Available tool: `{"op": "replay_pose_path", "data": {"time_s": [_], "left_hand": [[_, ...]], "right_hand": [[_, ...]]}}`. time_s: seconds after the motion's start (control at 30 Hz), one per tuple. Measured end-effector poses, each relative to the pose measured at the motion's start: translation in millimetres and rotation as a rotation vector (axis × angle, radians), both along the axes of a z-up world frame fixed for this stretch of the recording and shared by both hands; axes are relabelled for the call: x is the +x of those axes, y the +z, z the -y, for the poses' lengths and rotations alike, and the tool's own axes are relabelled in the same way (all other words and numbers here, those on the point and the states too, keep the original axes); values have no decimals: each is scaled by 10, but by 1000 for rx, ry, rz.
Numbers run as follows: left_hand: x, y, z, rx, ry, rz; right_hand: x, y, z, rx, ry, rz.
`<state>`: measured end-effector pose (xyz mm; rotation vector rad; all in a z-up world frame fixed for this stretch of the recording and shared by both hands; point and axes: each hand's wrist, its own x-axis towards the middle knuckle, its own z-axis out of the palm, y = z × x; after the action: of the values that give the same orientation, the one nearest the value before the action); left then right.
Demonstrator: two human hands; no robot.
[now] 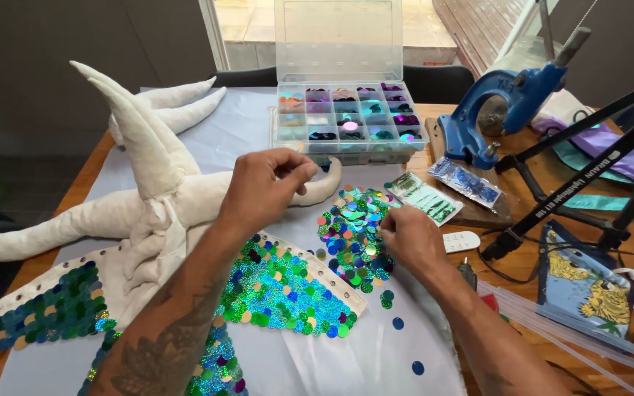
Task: Applying large iridescent sequins to a white fabric costume piece using a hot glue gun.
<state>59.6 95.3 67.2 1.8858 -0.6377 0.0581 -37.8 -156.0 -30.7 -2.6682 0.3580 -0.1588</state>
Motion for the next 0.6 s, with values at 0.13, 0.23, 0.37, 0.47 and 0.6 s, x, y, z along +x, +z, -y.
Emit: {"op": "replay_pose_path", "data": {"time_s": [0.13,0.23,0.37,0.47,0.6], "left_hand": [[-140,262,-4,-23,-46,13],[-270,442,41,-89,-126,22],[-378,604,106,-201,-226,-47],[-382,592,54,-260,-250,23],[-487,487,-154,-232,-183,68]], "right_hand": [[10,184,-221,-43,20,149],[-55,453,-494,736,336,39],[-186,698,-842,1221,644,-33],[-355,794,-890,1299,671,-90],[-890,1109,-650,1037,539,100]]}}
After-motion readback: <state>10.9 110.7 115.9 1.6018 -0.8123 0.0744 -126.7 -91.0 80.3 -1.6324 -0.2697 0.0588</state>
